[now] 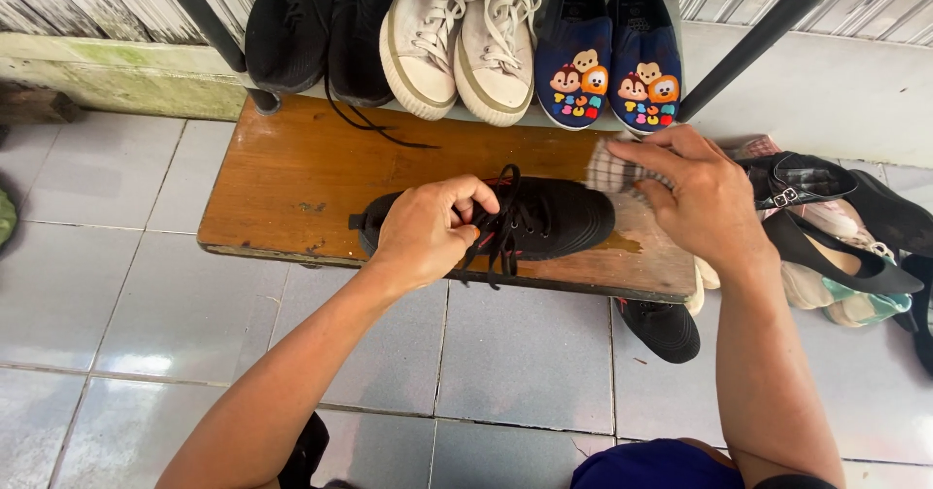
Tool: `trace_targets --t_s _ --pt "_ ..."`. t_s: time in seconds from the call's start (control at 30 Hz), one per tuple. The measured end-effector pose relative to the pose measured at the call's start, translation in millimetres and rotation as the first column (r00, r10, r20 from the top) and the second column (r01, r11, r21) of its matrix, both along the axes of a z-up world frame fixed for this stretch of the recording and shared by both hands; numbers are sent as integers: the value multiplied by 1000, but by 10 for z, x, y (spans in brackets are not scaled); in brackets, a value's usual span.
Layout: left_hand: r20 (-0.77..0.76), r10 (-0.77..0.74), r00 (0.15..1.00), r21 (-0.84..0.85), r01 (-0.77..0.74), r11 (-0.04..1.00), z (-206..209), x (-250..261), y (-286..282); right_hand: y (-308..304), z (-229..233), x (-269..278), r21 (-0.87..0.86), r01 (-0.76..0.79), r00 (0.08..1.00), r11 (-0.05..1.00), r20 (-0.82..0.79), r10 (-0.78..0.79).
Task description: The person wipes a white sneaker with a checkered cloth, places it on a shoe rack, then wipes a black sneaker and places it on the rack. They also briefly handle a pair of blue slippers with cartoon characters before returning to wipe the black sneaker again.
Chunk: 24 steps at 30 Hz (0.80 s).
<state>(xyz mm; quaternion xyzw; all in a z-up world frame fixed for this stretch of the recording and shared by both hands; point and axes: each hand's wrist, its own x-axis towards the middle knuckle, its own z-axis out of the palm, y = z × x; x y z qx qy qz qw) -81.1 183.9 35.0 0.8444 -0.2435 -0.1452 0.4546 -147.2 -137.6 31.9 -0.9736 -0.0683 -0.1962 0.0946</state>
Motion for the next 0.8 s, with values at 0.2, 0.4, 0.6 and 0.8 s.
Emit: trace_targets --t_s 0.2,0.4,0.6,0.8 --pt "266 -44 963 39 35 999 -123 21 -26 841 237 21 116 -282 957 952 -33 288" --pt "325 -14 946 -50 32 998 -263 130 33 401 377 -30 -47 -48 951 998 -309 31" --pt "287 -46 957 -58 66 996 -205 117 16 838 242 49 55 -301 953 952 -12 302" --pt "280 -107 954 -37 122 992 -298 171 -7 427 24 145 82 -241 945 967 -208 253"
